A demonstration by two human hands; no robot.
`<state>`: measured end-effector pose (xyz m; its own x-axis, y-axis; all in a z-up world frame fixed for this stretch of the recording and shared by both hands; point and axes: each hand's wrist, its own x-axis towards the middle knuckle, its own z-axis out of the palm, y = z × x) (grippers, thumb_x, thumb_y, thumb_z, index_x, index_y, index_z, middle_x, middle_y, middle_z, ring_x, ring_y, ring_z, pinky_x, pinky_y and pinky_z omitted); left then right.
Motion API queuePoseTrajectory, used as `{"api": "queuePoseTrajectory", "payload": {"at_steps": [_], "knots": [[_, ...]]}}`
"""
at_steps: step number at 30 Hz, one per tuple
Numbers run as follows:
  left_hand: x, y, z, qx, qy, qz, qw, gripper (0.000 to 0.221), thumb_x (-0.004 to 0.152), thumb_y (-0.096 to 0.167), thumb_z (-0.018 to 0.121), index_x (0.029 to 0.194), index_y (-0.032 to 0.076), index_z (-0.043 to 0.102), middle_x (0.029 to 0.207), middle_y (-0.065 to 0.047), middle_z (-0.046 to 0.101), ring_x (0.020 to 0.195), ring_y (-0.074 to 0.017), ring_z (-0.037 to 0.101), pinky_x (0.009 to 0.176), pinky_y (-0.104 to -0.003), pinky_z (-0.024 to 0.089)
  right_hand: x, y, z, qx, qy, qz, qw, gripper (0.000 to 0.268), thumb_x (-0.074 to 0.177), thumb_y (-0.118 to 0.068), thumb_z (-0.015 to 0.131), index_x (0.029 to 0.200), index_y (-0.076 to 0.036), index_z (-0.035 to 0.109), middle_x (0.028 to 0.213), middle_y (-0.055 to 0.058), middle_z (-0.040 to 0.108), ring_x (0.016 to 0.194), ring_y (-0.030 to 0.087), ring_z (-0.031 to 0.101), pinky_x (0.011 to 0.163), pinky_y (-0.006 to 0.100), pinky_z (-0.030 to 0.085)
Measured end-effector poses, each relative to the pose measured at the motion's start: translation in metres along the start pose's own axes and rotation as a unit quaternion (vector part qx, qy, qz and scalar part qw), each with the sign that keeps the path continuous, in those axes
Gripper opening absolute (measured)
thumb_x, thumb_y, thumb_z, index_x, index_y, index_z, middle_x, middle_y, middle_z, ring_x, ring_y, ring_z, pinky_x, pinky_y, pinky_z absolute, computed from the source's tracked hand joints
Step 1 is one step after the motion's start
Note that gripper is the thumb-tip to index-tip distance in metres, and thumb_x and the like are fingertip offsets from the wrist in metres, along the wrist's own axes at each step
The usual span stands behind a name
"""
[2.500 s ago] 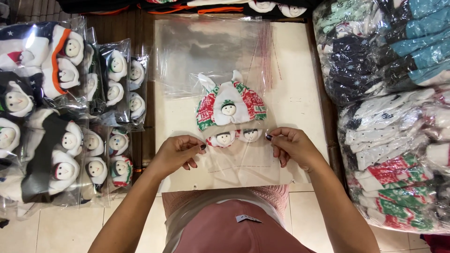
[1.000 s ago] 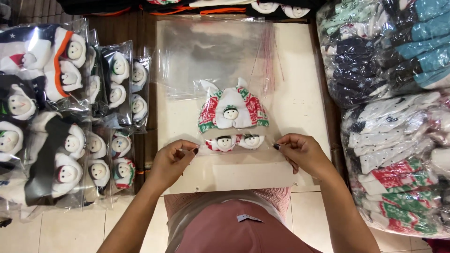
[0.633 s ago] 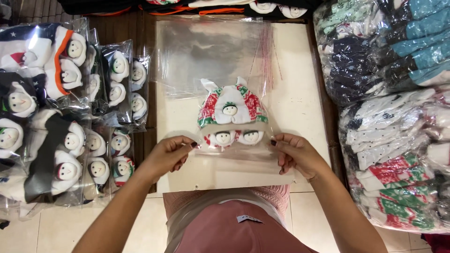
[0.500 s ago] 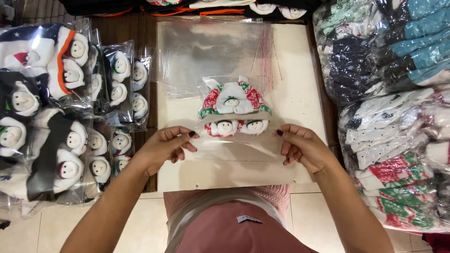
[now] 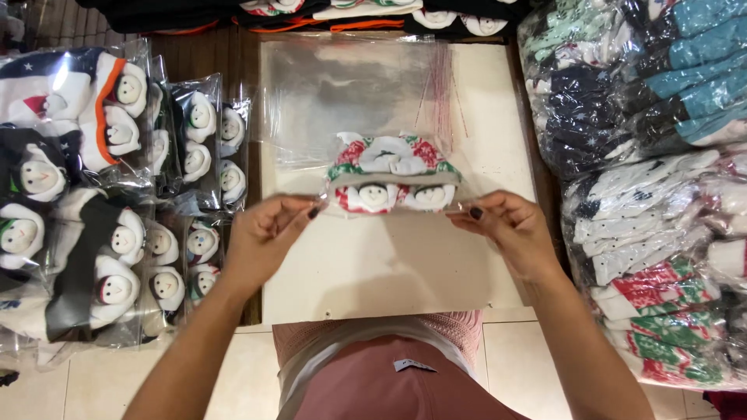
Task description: Packaging knitted hats into individual plastic bags and stacking them
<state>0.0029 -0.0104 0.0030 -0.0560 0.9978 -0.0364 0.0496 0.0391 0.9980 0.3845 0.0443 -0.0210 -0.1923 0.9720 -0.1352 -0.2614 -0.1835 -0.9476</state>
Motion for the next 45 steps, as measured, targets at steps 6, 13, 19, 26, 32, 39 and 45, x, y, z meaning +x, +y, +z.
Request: {"api": "queuePoseTrajectory", "payload": {"at_steps": [6,13,19,26,32,39,45], "knots": [[-0.037,-0.056,0.011,-0.101,0.03,-0.129,0.986,0.022,0.081,-0.005,0.081,0.103,-0.004,0.076,0.08,-0.016,0.078,0.064,-0.016,0.07,0.059,-0.026,0.06,-0.024,0.012,-0.005,-0.098,0.008,0.131,0.987,0.015,0.089,0.004,0.071,0.103,0.01,0.072,0.095,0.024,0.077,0.087,0.037,0.078,0.082,0.05,0.064],[-0.034,-0.036,0.012,-0.133,-0.021,-0.257,0.957,0.063,0.087,0.006,0.074,0.144,0.005,0.049,0.106,-0.013,0.07,0.091,-0.0212,0.073,0.083,-0.034,0.065,-0.021,-0.011,0.0,-0.166,0.005,0.216,0.962,0.028,0.093,-0.003,0.066,0.118,0.008,0.068,0.093,0.025,0.075,0.08,0.034,0.077,0.072,0.049,0.066],[-0.011,-0.036,0.017,-0.074,-0.023,-0.288,0.955,0.053,0.095,0.015,0.065,0.144,0.006,0.05,0.106,-0.014,0.069,0.091,-0.0231,0.075,0.082,-0.038,0.065,-0.001,0.001,0.013,-0.18,0.023,0.205,0.962,0.042,0.092,-0.005,0.067,0.132,-0.001,0.061,0.093,0.018,0.071,0.078,0.028,0.072,0.066,0.051,0.067],[0.006,-0.08,0.029,-0.036,-0.035,-0.203,0.978,0.044,0.086,0.007,0.075,0.128,0.001,0.064,0.096,-0.014,0.069,0.081,-0.0217,0.073,0.07,-0.033,0.067,0.005,0.007,0.027,-0.288,0.018,0.11,0.951,0.038,0.089,-0.003,0.073,0.126,-0.002,0.066,0.093,0.009,0.07,0.082,0.017,0.068,0.07,0.036,0.066],[0.004,-0.067,0.034,-0.069,-0.024,-0.131,0.989,0.048,0.08,-0.002,0.079,0.126,0.0,0.065,0.117,-0.016,0.066,0.099,-0.024,0.072,0.087,-0.036,0.064,-0.01,0.006,0.022,-0.255,0.026,-0.007,0.967,0.045,0.083,0.006,0.074,0.126,-0.001,0.063,0.101,0.013,0.073,0.098,0.021,0.07,0.085,0.037,0.06],[0.003,-0.004,0.029,-0.108,-0.002,-0.055,0.993,0.068,0.079,0.008,0.084,0.14,0.004,0.055,0.106,-0.01,0.069,0.091,-0.0149,0.07,0.082,-0.029,0.062,-0.019,-0.008,0.033,-0.208,0.03,-0.11,0.971,0.048,0.079,0.013,0.074,0.123,-0.001,0.064,0.095,0.007,0.068,0.093,0.016,0.069,0.081,0.029,0.059],[-0.01,0.047,-0.002,-0.104,0.053,0.058,0.991,0.046,0.085,0.002,0.076,0.129,0.002,0.063,0.095,-0.01,0.067,0.078,-0.0175,0.074,0.066,-0.032,0.065,-0.029,-0.043,0.074,-0.205,-0.012,-0.174,0.963,0.049,0.082,0.01,0.074,0.128,0.001,0.061,0.098,0.014,0.074,0.095,0.02,0.073,0.084,0.033,0.062]]}}
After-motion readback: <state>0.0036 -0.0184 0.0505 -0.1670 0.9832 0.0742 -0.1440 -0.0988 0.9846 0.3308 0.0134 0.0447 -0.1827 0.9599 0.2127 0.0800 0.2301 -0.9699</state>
